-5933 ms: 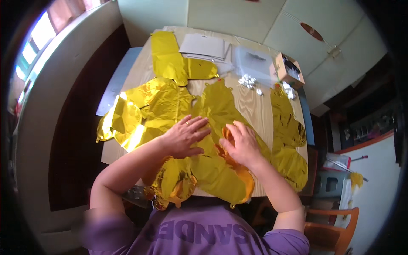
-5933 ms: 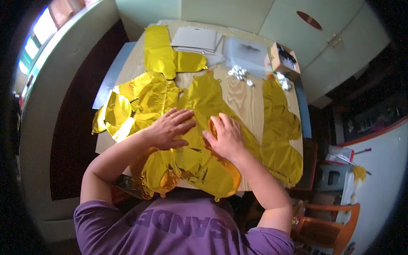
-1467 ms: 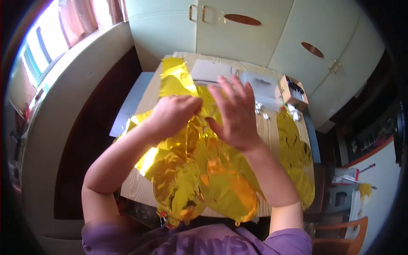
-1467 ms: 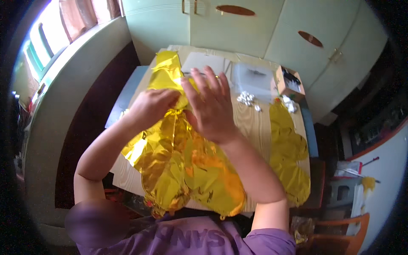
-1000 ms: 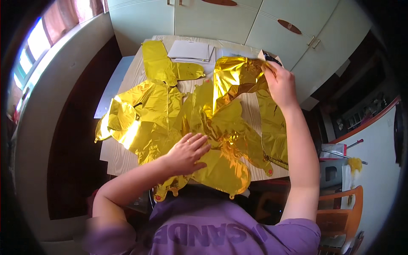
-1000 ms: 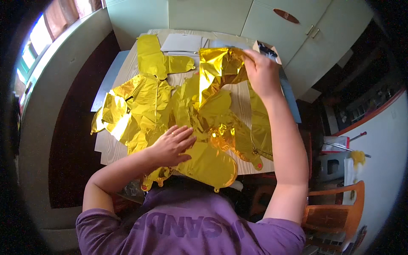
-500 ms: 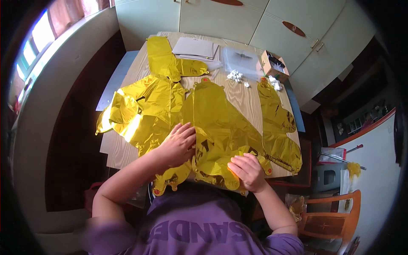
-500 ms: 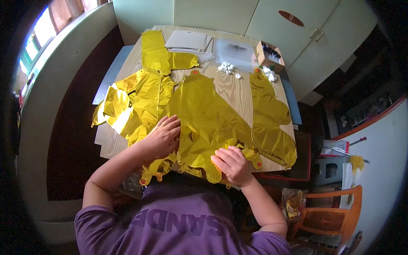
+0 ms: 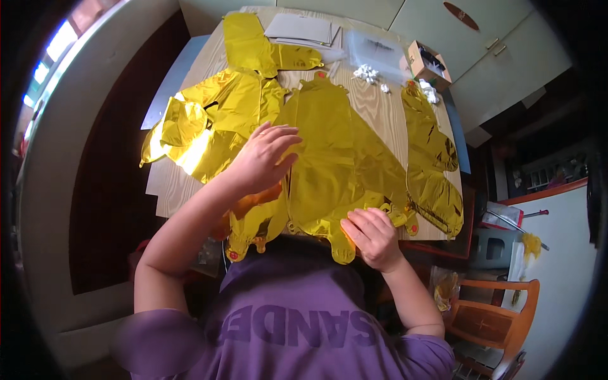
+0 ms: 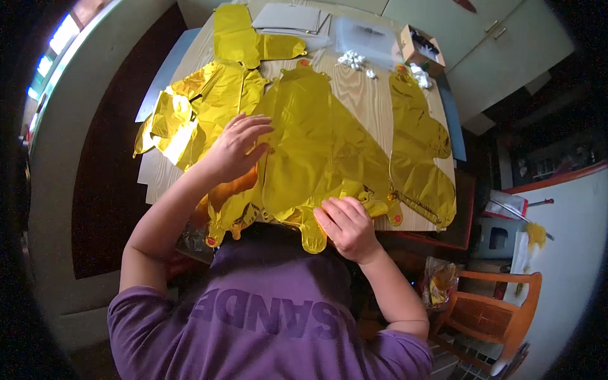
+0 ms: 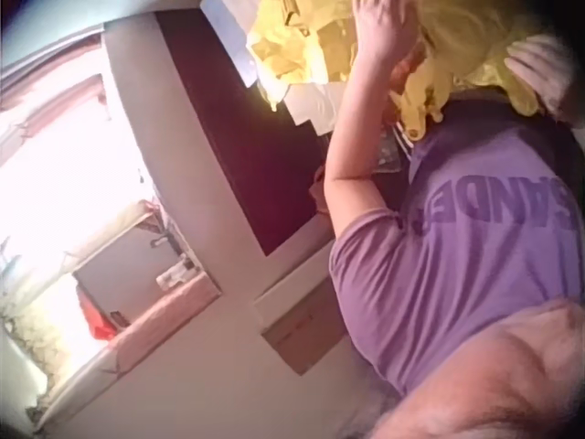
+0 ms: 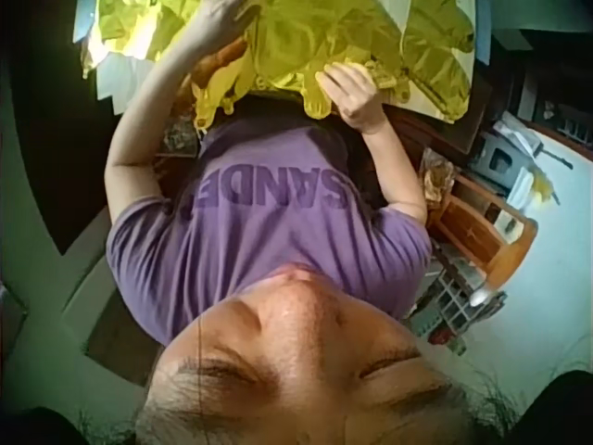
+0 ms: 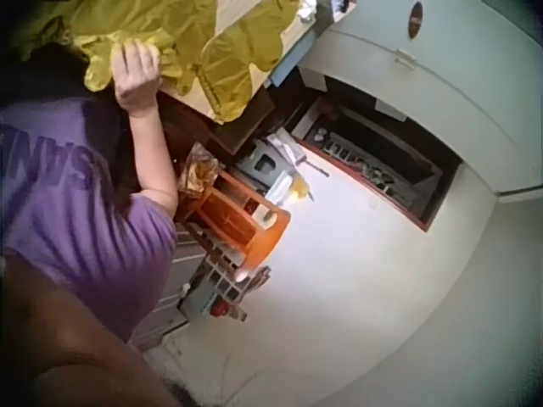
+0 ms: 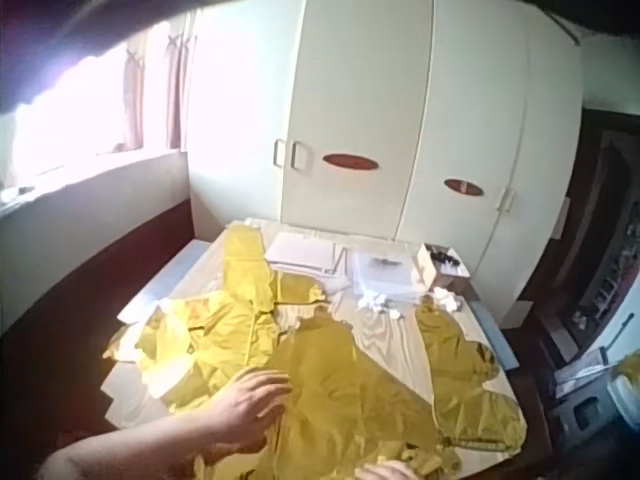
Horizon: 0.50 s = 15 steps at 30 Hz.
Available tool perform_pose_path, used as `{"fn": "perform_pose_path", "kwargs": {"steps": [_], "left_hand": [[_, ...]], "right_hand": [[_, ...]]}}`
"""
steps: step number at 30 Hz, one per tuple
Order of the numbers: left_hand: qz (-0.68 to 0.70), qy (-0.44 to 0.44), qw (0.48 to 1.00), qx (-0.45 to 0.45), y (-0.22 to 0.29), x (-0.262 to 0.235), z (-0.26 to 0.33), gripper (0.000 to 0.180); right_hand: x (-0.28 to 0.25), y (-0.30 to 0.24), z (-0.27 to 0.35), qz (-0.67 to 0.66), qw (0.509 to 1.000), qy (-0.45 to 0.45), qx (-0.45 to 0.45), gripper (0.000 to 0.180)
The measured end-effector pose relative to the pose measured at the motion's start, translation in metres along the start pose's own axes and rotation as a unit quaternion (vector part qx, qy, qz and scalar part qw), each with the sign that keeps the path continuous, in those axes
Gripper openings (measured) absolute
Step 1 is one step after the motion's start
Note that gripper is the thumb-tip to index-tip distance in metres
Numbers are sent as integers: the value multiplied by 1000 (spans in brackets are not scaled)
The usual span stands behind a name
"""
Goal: The recorder is folding and packaging gold foil decorative items into plastic sleeves with cardboard backing.
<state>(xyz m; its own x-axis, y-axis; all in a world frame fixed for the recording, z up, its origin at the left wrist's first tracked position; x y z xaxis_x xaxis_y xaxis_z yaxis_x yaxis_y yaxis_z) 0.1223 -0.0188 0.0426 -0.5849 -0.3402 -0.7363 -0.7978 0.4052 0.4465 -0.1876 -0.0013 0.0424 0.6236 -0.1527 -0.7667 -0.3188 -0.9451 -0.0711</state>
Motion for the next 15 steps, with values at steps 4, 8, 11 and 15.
{"fn": "perform_pose_path", "kwargs": {"steps": [4,8,11,15], "left_hand": [[6,-68,996,65,12,15,2,42],[5,-110,991,75,16,25,5,49],[-6,-109,992,70,14,25,10,52],[6,-89,993,80,23,26,10,51]], "right_hand": [[-1,-6,1,10,1000,-17,11,25],[-6,-11,-1,23,999,-43,1,31],[-32,-23,13,-29,997,-37,54,36],[-46,-40,70,-27,971,32,235,19]]}}
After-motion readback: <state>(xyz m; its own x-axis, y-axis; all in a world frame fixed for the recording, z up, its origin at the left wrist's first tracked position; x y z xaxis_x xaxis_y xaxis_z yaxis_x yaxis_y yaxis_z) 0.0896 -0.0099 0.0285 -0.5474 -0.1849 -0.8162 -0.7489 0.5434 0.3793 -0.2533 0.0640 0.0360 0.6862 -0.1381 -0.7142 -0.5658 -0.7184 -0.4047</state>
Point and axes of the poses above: each hand's wrist, its own z-axis away from the middle knuckle, its own x-axis out of the palm, y = z × x, the point moved 2 cm from there along -z, towards the middle knuckle, and after that the axes turned 9 degrees about y, right-handed, at the moved point
